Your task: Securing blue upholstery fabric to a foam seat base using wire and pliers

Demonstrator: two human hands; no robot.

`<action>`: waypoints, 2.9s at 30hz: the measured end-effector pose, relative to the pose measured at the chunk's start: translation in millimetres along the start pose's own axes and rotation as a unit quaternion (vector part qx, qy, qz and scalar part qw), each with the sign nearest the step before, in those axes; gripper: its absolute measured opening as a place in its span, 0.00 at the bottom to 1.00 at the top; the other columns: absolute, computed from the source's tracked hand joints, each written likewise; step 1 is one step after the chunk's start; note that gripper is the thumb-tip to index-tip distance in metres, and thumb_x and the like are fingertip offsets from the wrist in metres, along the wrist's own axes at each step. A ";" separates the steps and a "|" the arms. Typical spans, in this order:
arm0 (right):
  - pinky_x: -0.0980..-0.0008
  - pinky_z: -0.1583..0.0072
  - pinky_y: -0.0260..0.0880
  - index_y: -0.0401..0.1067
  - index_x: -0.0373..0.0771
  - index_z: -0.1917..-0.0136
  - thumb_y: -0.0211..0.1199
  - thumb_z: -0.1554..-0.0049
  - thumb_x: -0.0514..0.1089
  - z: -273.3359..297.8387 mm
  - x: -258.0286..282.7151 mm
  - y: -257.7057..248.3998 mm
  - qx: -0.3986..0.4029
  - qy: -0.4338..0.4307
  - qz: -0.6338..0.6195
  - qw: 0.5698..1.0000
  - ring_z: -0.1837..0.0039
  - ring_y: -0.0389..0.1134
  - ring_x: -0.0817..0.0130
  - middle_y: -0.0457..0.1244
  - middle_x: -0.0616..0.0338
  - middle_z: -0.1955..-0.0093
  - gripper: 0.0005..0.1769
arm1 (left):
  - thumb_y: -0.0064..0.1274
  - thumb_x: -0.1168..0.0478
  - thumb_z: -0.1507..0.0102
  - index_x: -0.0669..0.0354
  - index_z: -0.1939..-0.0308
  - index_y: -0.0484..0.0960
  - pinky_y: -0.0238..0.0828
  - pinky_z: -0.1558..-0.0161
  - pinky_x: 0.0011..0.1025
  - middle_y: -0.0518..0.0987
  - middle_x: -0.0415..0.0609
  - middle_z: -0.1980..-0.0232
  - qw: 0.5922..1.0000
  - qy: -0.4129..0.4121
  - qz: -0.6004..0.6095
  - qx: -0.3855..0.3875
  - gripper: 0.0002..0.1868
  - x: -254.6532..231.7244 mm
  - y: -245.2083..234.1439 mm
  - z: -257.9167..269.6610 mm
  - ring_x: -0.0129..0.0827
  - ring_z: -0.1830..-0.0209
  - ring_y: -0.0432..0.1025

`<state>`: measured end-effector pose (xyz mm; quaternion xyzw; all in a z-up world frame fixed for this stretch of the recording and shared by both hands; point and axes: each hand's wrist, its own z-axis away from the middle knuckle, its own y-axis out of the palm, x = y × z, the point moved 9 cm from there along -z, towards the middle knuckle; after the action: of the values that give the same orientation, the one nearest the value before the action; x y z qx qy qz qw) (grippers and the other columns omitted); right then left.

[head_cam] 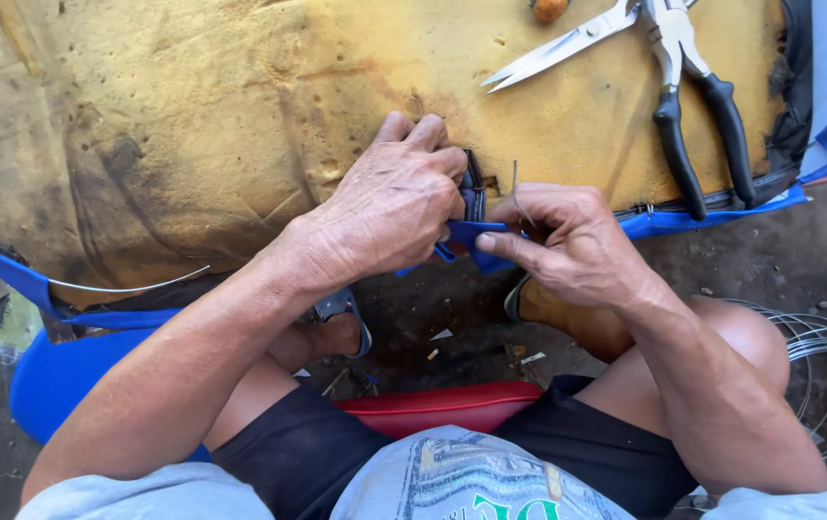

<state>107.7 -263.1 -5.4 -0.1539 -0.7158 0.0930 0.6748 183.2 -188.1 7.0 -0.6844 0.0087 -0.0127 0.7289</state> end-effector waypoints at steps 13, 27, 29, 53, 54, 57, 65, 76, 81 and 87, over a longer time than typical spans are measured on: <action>0.67 0.55 0.66 0.76 0.39 0.53 0.70 0.40 0.40 6.4 16.0 12.3 -0.234 -0.034 0.167 0.957 0.58 0.69 0.65 0.68 0.59 0.59 0.05 | 0.49 0.67 0.32 0.56 0.80 0.71 0.55 0.53 0.46 0.69 0.44 0.69 0.956 0.129 0.206 -0.163 0.19 -14.2 -43.8 28.2 0.44 0.57 0.62; 0.42 0.57 0.67 0.77 0.41 0.48 0.62 0.47 0.37 0.2 3.8 22.2 0.015 0.041 0.168 0.985 0.56 0.68 0.37 0.62 0.47 0.56 0.13 | 0.49 0.51 0.30 0.57 0.68 0.77 0.66 0.46 0.40 0.76 0.46 0.60 0.967 0.048 0.119 -0.219 0.17 -13.2 -18.0 25.4 0.42 0.44 0.70; 0.43 0.56 0.67 0.77 0.42 0.48 0.63 0.46 0.39 -0.5 1.3 20.1 0.032 0.044 0.158 0.986 0.54 0.68 0.36 0.62 0.48 0.55 0.11 | 0.49 0.51 0.30 0.54 0.68 0.75 0.64 0.45 0.41 0.74 0.45 0.62 0.971 0.053 0.127 -0.198 0.15 -13.5 -24.0 22.9 0.42 0.47 0.70; 0.63 0.63 0.70 0.79 0.44 0.56 0.76 0.46 0.47 36.6 -5.8 0.0 -0.202 0.013 0.143 0.969 0.60 0.73 0.55 0.68 0.58 0.63 0.08 | 0.56 0.49 0.36 0.50 0.67 0.75 0.59 0.44 0.41 0.77 0.42 0.70 0.967 0.081 0.215 -0.113 0.13 -3.6 3.1 -22.4 0.39 0.53 0.70; 0.61 0.63 0.69 0.80 0.43 0.56 0.77 0.48 0.47 36.2 -10.5 -4.4 -0.210 0.063 0.097 0.971 0.61 0.73 0.52 0.69 0.54 0.65 0.09 | 0.59 0.48 0.38 0.48 0.68 0.76 0.59 0.44 0.40 0.77 0.42 0.71 0.968 0.093 0.210 -0.098 0.13 -2.3 8.5 -26.4 0.37 0.54 0.71; 0.70 0.63 0.66 0.81 0.44 0.55 0.79 0.48 0.51 30.9 -24.2 -9.9 -0.221 0.120 0.083 0.964 0.65 0.69 0.69 0.69 0.62 0.67 0.13 | 0.61 0.52 0.39 0.51 0.69 0.78 0.58 0.44 0.41 0.79 0.45 0.71 0.961 0.097 0.244 -0.086 0.12 -0.4 7.9 -27.9 0.39 0.54 0.72; 0.64 0.62 0.68 0.80 0.46 0.57 0.78 0.49 0.50 25.7 -41.0 -2.3 -0.191 0.157 0.093 0.964 0.62 0.72 0.61 0.69 0.60 0.68 0.10 | 0.64 0.51 0.41 0.44 0.72 0.80 0.60 0.47 0.38 0.80 0.38 0.74 0.968 0.062 0.238 -0.046 0.10 7.8 22.3 -33.4 0.34 0.57 0.73; 0.70 0.59 0.67 0.81 0.51 0.63 0.78 0.51 0.48 23.4 -50.0 -5.3 -0.156 0.226 0.042 0.961 0.61 0.72 0.71 0.69 0.65 0.70 0.06 | 0.64 0.66 0.45 0.55 0.62 0.78 0.66 0.49 0.46 0.86 0.47 0.68 0.942 -0.013 0.332 0.037 0.11 14.8 -6.7 -28.7 0.49 0.55 0.78; 0.67 0.59 0.69 0.80 0.54 0.62 0.73 0.46 0.53 25.9 -52.5 -2.9 -0.165 0.221 0.040 0.960 0.62 0.72 0.66 0.69 0.63 0.69 0.06 | 0.71 0.44 0.50 0.38 0.68 0.84 0.58 0.46 0.42 0.71 0.41 0.55 0.990 -0.024 0.143 0.002 0.14 16.8 2.8 -21.5 0.43 0.48 0.62; 0.67 0.59 0.69 0.79 0.52 0.61 0.71 0.43 0.52 24.8 -35.4 -8.0 -0.177 0.167 0.050 0.969 0.60 0.73 0.61 0.68 0.60 0.68 0.07 | 0.68 0.46 0.47 0.42 0.73 0.79 0.56 0.45 0.43 0.70 0.39 0.59 0.982 0.015 0.184 -0.026 0.13 15.0 7.2 -23.3 0.39 0.48 0.64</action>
<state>83.8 -280.9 -37.7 -0.3199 -0.5895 -0.0286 0.7412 197.6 -211.4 -1.6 -0.6893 0.1458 0.1116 0.7008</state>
